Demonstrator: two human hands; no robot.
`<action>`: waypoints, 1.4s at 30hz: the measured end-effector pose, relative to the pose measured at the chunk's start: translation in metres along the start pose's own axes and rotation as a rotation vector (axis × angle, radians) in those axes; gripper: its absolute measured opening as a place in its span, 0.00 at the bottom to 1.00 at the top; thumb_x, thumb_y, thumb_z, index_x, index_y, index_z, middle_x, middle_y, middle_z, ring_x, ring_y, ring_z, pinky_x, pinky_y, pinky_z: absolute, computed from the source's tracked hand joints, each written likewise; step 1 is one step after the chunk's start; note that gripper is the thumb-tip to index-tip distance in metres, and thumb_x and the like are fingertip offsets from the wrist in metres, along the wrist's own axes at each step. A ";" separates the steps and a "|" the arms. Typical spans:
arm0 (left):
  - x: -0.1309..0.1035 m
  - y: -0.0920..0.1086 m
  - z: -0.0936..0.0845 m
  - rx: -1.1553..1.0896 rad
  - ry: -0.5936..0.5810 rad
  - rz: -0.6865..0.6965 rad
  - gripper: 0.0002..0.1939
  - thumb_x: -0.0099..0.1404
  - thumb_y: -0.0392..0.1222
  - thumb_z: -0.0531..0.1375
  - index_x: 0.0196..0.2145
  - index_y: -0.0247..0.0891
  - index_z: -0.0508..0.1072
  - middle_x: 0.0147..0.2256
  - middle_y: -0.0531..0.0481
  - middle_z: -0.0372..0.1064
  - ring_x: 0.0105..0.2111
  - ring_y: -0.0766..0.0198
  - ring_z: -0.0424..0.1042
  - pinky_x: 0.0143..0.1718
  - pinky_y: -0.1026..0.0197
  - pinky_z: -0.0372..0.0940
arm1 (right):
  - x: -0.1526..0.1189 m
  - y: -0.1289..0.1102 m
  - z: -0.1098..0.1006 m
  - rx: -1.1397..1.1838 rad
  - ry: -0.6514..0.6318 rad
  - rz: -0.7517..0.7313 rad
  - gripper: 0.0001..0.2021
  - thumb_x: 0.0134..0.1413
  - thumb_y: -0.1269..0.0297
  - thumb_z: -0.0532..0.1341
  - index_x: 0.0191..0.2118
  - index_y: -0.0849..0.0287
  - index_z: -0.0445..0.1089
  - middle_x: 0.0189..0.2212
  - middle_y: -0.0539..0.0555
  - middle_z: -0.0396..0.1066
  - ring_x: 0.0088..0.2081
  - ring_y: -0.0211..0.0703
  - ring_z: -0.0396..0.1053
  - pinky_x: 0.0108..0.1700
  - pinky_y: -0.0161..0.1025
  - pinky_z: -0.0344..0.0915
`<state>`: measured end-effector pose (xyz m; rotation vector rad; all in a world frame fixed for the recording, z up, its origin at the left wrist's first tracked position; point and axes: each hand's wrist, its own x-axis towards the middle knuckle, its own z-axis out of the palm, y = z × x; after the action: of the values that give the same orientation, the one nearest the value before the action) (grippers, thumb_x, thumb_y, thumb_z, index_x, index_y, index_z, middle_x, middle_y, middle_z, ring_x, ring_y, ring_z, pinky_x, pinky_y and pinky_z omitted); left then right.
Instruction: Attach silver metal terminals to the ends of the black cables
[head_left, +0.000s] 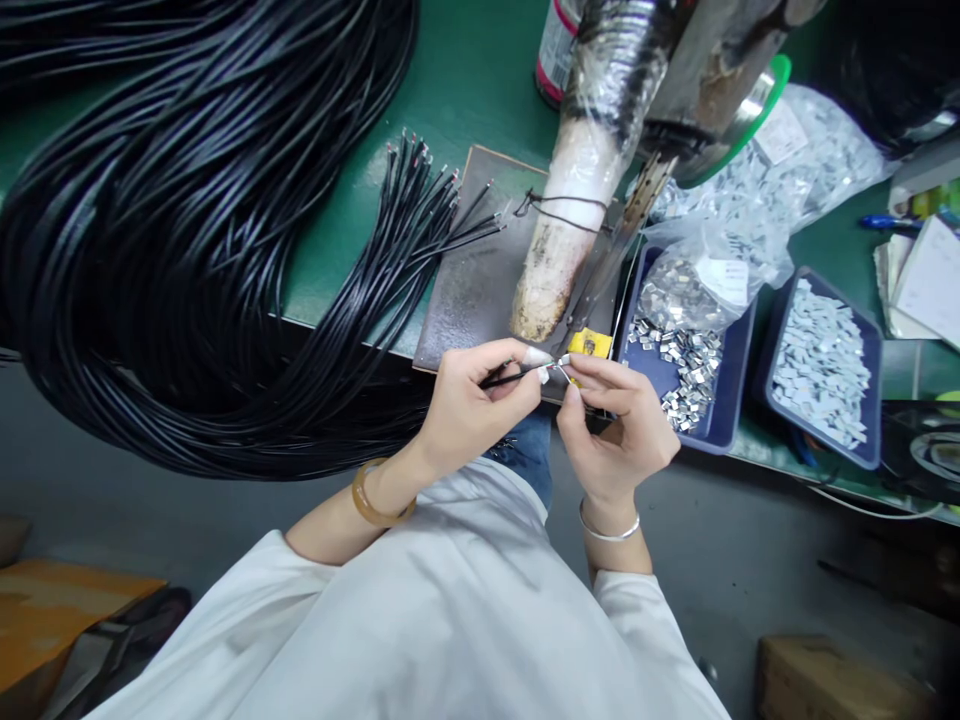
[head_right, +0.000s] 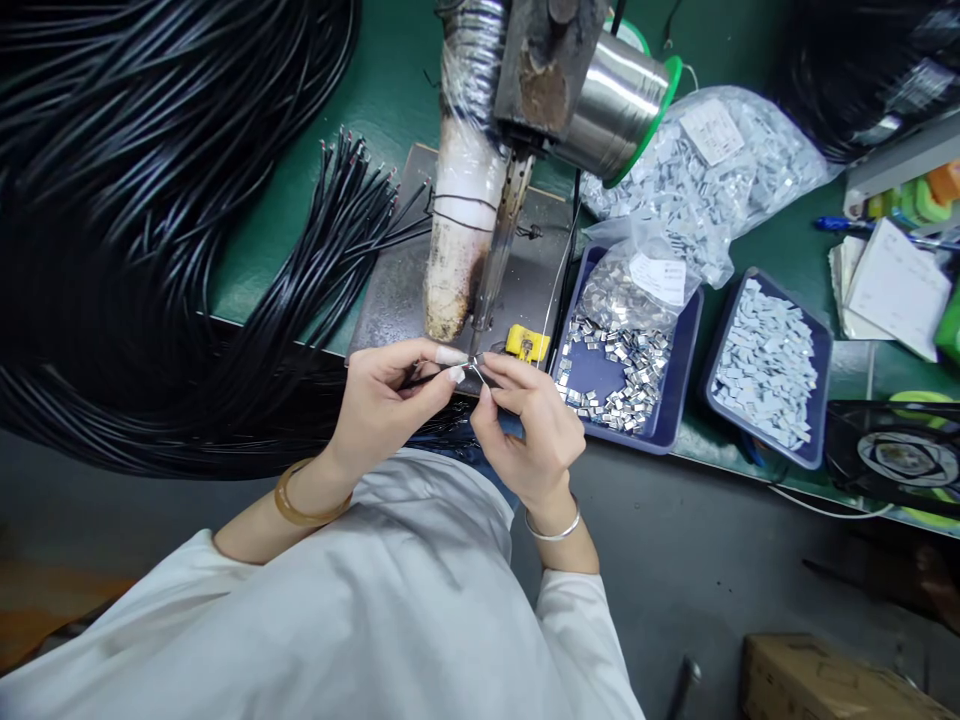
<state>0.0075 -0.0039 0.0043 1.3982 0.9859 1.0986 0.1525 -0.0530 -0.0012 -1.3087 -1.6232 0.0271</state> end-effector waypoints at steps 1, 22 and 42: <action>0.000 0.000 0.000 -0.005 -0.003 -0.016 0.05 0.58 0.32 0.62 0.31 0.31 0.79 0.19 0.58 0.59 0.19 0.76 0.53 0.19 0.72 0.50 | 0.000 0.000 0.000 0.010 -0.008 0.014 0.10 0.55 0.76 0.64 0.37 0.53 0.67 0.43 0.53 0.79 0.41 0.42 0.80 0.43 0.42 0.81; -0.001 -0.002 0.002 0.029 0.014 0.086 0.05 0.58 0.29 0.61 0.30 0.31 0.78 0.18 0.60 0.55 0.18 0.77 0.50 0.17 0.73 0.47 | -0.003 0.001 -0.002 0.123 -0.021 0.104 0.11 0.54 0.78 0.65 0.37 0.55 0.70 0.43 0.53 0.79 0.42 0.42 0.80 0.44 0.42 0.80; -0.001 0.001 0.002 0.021 0.012 0.090 0.05 0.58 0.30 0.61 0.30 0.30 0.78 0.18 0.59 0.61 0.17 0.77 0.53 0.16 0.74 0.48 | -0.004 0.000 -0.002 0.134 -0.014 0.119 0.10 0.54 0.79 0.65 0.37 0.56 0.70 0.43 0.53 0.79 0.42 0.42 0.80 0.44 0.42 0.81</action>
<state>0.0096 -0.0054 0.0051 1.4668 0.9536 1.1666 0.1530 -0.0568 -0.0026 -1.3018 -1.5267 0.2148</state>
